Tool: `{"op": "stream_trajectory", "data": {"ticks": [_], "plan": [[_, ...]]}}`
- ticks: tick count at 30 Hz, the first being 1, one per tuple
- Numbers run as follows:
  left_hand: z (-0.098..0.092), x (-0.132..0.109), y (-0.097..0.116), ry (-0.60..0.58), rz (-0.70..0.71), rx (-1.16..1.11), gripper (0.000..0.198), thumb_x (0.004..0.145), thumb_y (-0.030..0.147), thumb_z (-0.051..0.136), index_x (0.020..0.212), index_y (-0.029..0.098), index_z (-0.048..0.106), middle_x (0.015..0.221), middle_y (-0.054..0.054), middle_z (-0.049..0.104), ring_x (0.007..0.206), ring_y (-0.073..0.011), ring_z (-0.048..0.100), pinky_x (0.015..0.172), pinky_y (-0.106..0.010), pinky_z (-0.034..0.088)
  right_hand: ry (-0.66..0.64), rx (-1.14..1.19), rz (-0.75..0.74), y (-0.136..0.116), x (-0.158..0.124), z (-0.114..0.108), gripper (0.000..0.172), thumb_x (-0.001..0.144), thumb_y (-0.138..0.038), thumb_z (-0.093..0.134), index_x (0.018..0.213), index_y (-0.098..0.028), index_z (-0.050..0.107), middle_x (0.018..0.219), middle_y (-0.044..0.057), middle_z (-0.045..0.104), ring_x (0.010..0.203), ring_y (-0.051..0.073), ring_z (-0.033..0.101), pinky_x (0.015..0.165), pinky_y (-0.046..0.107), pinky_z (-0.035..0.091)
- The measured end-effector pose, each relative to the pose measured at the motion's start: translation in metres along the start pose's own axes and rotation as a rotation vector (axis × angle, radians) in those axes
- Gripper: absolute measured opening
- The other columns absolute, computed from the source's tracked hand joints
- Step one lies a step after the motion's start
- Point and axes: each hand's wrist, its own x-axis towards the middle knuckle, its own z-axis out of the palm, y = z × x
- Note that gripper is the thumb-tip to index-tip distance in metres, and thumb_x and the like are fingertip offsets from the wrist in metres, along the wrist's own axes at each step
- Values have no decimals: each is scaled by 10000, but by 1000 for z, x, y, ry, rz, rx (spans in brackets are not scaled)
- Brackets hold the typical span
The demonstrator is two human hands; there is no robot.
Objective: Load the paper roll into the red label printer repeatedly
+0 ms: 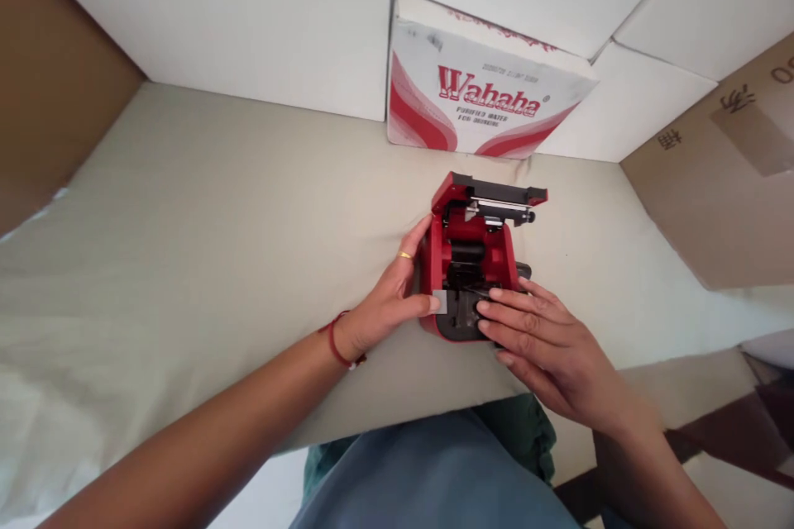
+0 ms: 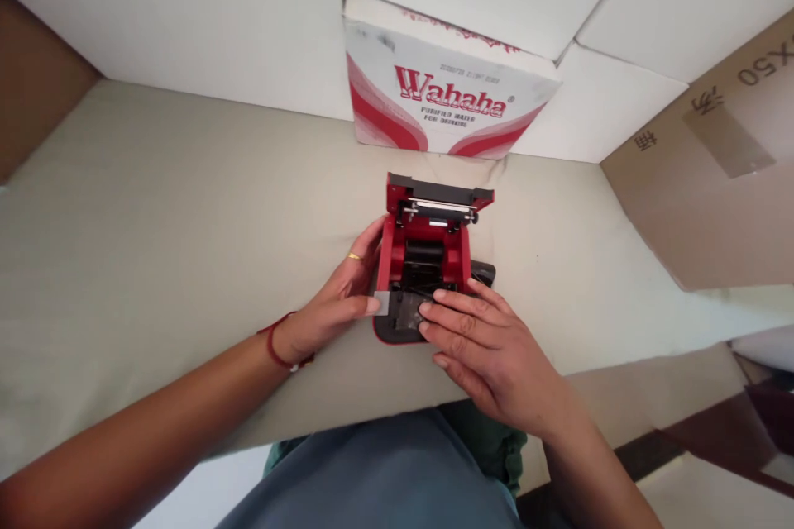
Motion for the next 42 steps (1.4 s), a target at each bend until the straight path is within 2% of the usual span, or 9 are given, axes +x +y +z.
{"op": "stream_trajectory", "data": {"ticks": [5,8,11,15,19,22,27,35,42], "plan": [[1,-11,7,141,162,408,963,1100,637,746,1913,381,299,1993,-150,315,1853,-426,339,1494,-705,353,71,10,39,0,-19,15,342,1149,-157,689,1479,-189,770,1502,110,889,1607,186,714,1523,409,317],[16,-18,26,328,449,770,799,1111,391,741,1853,346,447,1828,-152,542,1746,-384,499,1458,-650,410,116,38,46,0,-22,22,352,1159,-179,678,1501,-198,759,1517,113,881,1612,192,711,1523,430,324],[38,-20,47,155,730,1064,607,1096,246,687,1702,265,657,1351,-85,841,1353,-287,768,1286,-491,565,154,111,42,3,-21,24,341,1209,-293,649,1518,-202,762,1519,114,880,1598,204,725,1520,451,336],[59,-20,56,-10,688,1220,466,1066,141,715,1529,175,751,1074,-38,891,1102,-222,811,1180,-412,563,222,378,89,15,-15,18,324,1239,-377,626,1441,-239,839,1402,90,927,1417,220,849,1420,447,518],[65,-21,52,2,679,1292,365,1049,84,761,1403,171,797,1062,-29,904,1069,-213,812,1171,-417,555,671,544,478,50,12,18,390,1254,-464,592,1148,-322,940,1172,34,964,1167,246,923,1158,464,721],[68,-24,51,2,677,1319,325,1071,84,757,1380,169,817,1089,-32,910,1084,-209,808,1217,-416,533,880,575,658,88,45,22,518,1165,-756,647,1208,-327,934,1319,48,944,1319,297,877,1231,538,679],[71,-26,52,-15,672,1327,357,1071,76,729,1403,153,836,1100,-50,906,1116,-222,796,1241,-420,518,604,630,608,103,85,13,821,1128,-944,471,1294,-280,926,1381,78,926,1379,308,852,1300,548,628],[64,-29,45,-8,709,1336,433,1035,116,786,1447,241,837,1110,-30,916,1132,-221,807,1240,-387,548,399,328,413,39,39,16,481,1269,-529,531,1241,-290,948,1358,65,940,1375,277,871,1339,543,612],[67,-27,47,15,702,1234,595,1038,107,766,1608,273,731,1118,-22,890,1107,-219,798,1203,-407,560,290,178,330,32,7,39,351,1224,-280,606,1416,-296,899,1509,70,878,1527,257,784,1395,523,555]]}}
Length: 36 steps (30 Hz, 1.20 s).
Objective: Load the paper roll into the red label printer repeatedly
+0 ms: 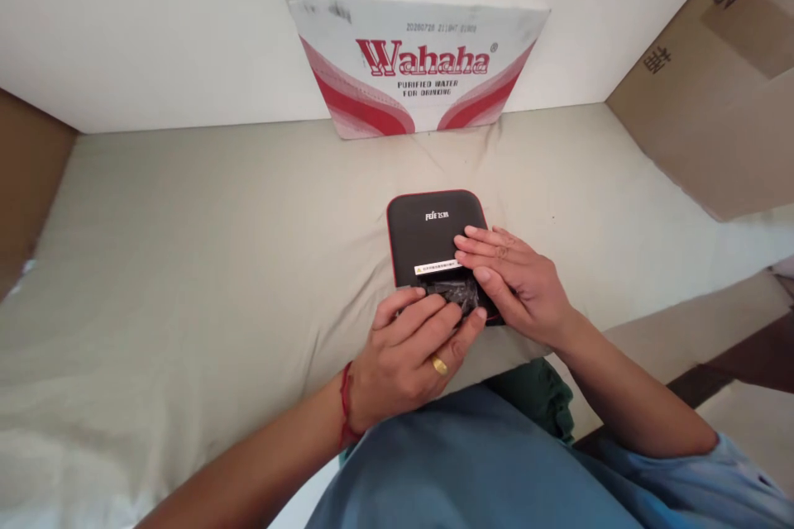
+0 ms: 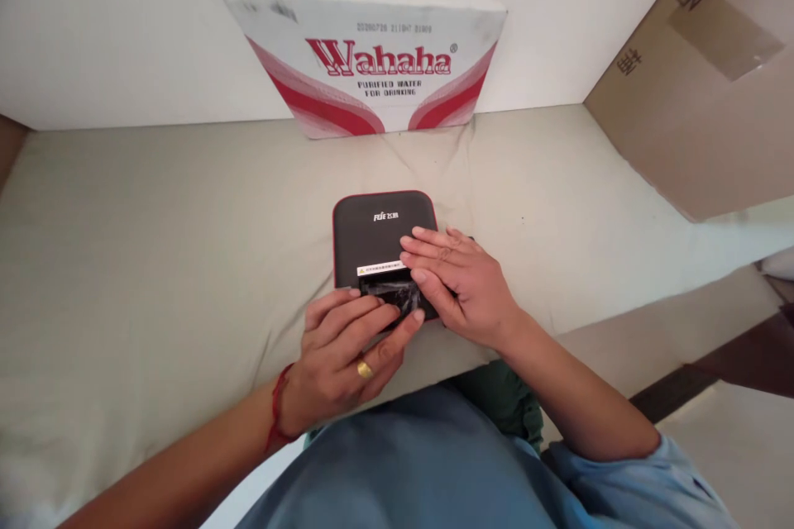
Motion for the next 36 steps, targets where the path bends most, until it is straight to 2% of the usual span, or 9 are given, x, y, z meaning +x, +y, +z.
{"op": "stream_trajectory", "data": {"ticks": [4,7,11,15,19,23,29,33,36], "plan": [[-11,6,-16,103,-182,-132,642,1101,171,683,1724,320,634,1288,-74,805,1223,-262,758,1187,-457,599,-11,34,86,-1,4,-1,329,1227,-302,614,1346,-317,920,1458,53,899,1500,260,802,1395,558,549],[-9,-2,-47,154,-587,-309,604,1149,336,698,1738,428,597,1651,-85,656,1564,-332,634,1370,-583,510,28,124,115,-5,5,1,317,1217,-312,632,1341,-322,924,1461,56,899,1506,277,801,1365,578,585],[4,-27,-85,-40,-776,-894,1093,989,662,879,1891,532,277,2045,-19,227,1908,-408,203,1543,-690,231,83,157,94,-18,-2,3,300,1216,-317,636,1301,-312,924,1435,68,913,1480,294,818,1358,607,588],[9,-35,-93,-140,-772,-1134,1249,955,678,914,1912,578,117,2075,35,93,1933,-380,108,1553,-699,190,47,83,-27,-29,-18,4,291,1189,-290,640,1264,-330,918,1403,48,927,1443,298,840,1438,636,491],[8,-25,-92,-164,-717,-1183,1331,938,642,960,1896,627,35,2073,55,94,1929,-375,139,1547,-702,210,71,-13,-155,-32,-39,8,411,1109,-226,684,1477,-310,848,1426,52,919,1523,315,791,1394,616,563],[9,-19,-94,-162,-708,-1212,1316,922,643,983,1882,663,83,2062,51,165,1915,-377,211,1546,-696,217,102,-78,-156,-33,-57,13,592,1068,-171,677,1649,-264,746,1454,72,907,1576,307,751,1352,563,619],[15,-20,-83,-81,-803,-1215,1292,900,668,978,1892,632,151,2051,47,219,1901,-402,256,1535,-699,277,90,-71,-138,-32,-64,15,747,1021,-137,683,1750,-303,663,1452,60,907,1454,301,835,1362,559,608],[20,-22,-80,-76,-790,-1269,1272,918,606,978,1898,610,167,2070,72,101,1932,-393,102,1552,-703,204,62,-74,-162,-30,-57,8,698,1022,-152,694,1706,-294,705,1386,65,931,1380,308,874,1337,565,630],[23,-23,-82,-71,-742,-1265,1249,930,596,971,1904,589,189,2071,55,108,1926,-409,142,1541,-710,256,10,-54,-177,-31,-44,-7,540,1102,-234,637,1621,-298,771,1334,77,944,1303,330,903,1293,604,659]]}}
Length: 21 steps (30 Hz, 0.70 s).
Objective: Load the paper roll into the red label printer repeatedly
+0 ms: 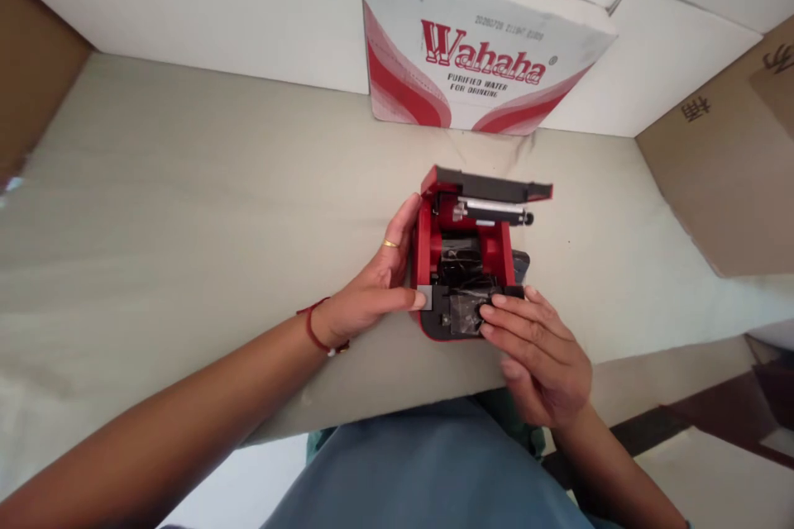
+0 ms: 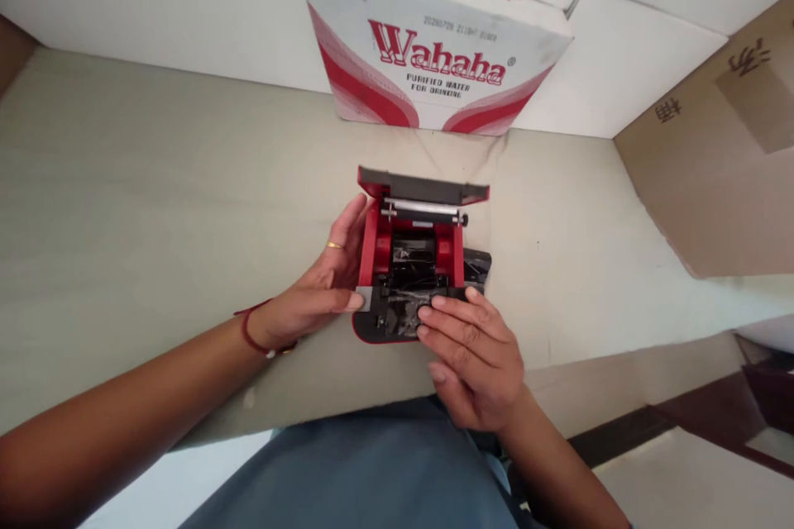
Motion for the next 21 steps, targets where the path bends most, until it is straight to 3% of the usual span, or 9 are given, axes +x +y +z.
{"op": "stream_trajectory", "data": {"ticks": [4,6,9,11,14,18,21], "plan": [[0,1,-2,10,14,-27,1241,921,596,977,1903,573,218,2066,43,149,1910,-433,202,1510,-707,349,28,121,216,4,34,-21,367,1207,-320,585,1439,-319,869,1416,80,920,1304,311,896,1109,504,750],[1,2,-2,11,14,-49,1244,916,575,985,1902,571,225,2053,35,216,1899,-427,247,1513,-701,348,-1,101,348,10,55,-26,285,1202,-321,643,1301,-325,910,1315,53,945,1199,287,920,1003,433,765],[0,3,-3,-1,20,-63,1230,915,554,990,1897,566,249,2022,14,316,1862,-433,346,1501,-698,378,-182,-75,378,28,84,-24,245,1162,-316,685,1211,-319,926,1153,38,960,1010,282,926,891,419,755],[-1,3,-3,-5,18,-58,1227,910,555,996,1898,544,269,2018,-3,327,1843,-449,381,1484,-699,407,-295,-238,336,39,99,-18,300,1138,-266,647,1259,-315,917,1185,52,958,1016,308,919,855,442,733],[-3,3,-5,5,12,-43,1232,898,560,1007,1901,496,293,2040,-15,263,1864,-469,317,1488,-696,399,-451,-482,279,45,116,-5,332,1076,-218,686,1318,-314,892,1240,79,951,977,339,902,732,437,655],[-3,2,-6,-6,-6,-69,1260,887,529,1016,1905,484,275,2049,-15,228,1900,-473,195,1506,-695,365,-666,-736,372,27,139,8,375,1009,-244,828,1381,-284,853,1185,140,938,885,362,870,613,404,493],[-1,3,-6,-3,-18,-106,1271,885,503,1011,1909,469,259,2055,-25,195,1906,-481,149,1528,-702,295,-820,-814,484,8,154,10,346,1063,-258,797,1408,-253,828,1261,165,918,1007,380,873,655,385,471]]}}
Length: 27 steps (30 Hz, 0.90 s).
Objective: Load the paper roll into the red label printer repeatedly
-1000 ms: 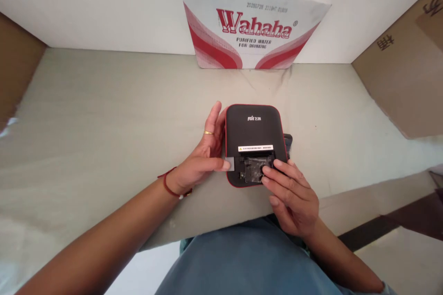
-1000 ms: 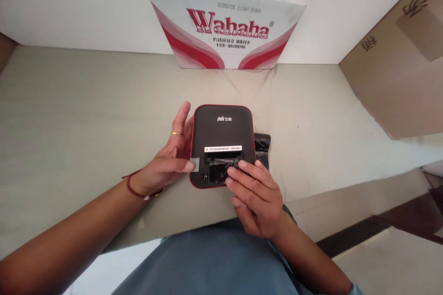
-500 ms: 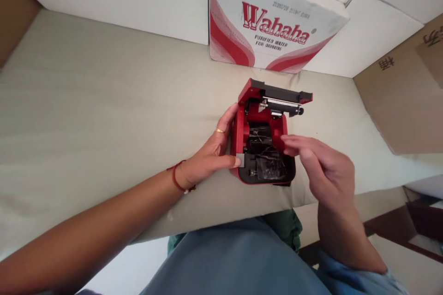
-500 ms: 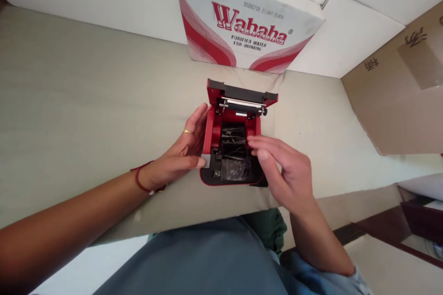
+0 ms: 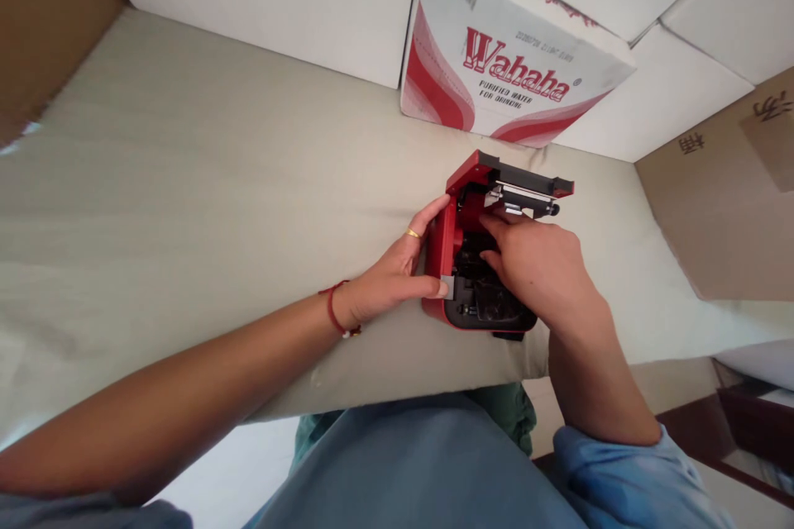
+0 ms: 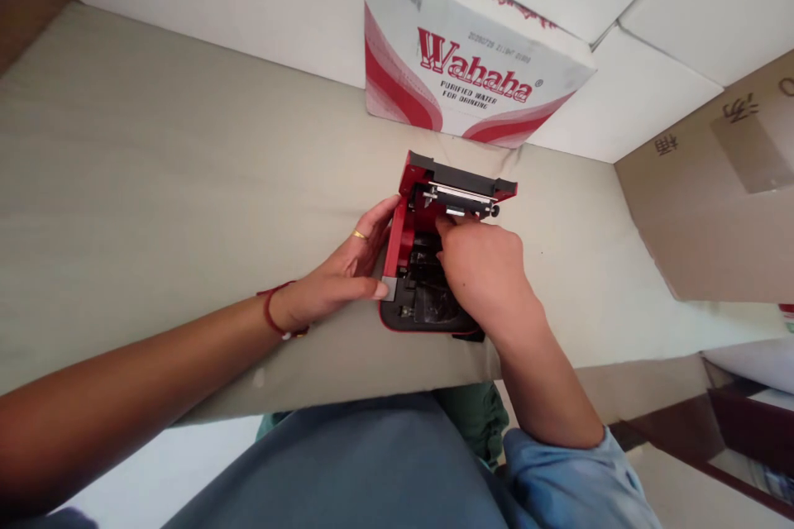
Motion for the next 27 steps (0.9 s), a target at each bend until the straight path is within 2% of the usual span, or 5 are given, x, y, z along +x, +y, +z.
{"op": "stream_trajectory", "data": {"ticks": [5,11,19,22,27], "plan": [[1,1,2,15,-26,-37,1287,836,478,1034,1892,451,298,2040,-27,236,1910,-474,104,1553,-683,212,-69,7,-5,-8,-2,-12,279,1144,-248,663,1358,-236,841,1437,154,866,1218,364,834,720,376,464],[1,1,2,37,2,-51,1205,832,459,1041,1849,485,396,2033,8,261,1910,-458,124,1563,-676,168,-105,84,-18,-9,2,-13,283,1093,-194,674,1304,-169,861,1366,213,876,1204,370,817,764,387,491],[0,-1,1,24,10,-65,1125,863,418,1011,1828,513,439,2002,29,343,1884,-450,239,1563,-681,198,214,749,-209,54,-47,6,278,1152,-259,585,1079,-223,850,1068,52,906,900,199,805,868,318,572],[1,0,3,32,7,-88,1105,866,405,1005,1819,521,458,1990,35,367,1886,-458,235,1552,-700,232,153,684,-191,51,-41,8,278,1126,-204,603,1151,-232,879,1177,56,930,1012,230,844,917,340,588],[1,1,3,36,23,-63,1115,842,399,1023,1810,512,480,2001,37,347,1893,-457,215,1555,-694,232,6,285,-57,19,-10,3,408,1129,-207,643,1480,-277,838,1479,88,883,1298,347,829,942,407,583]]}}
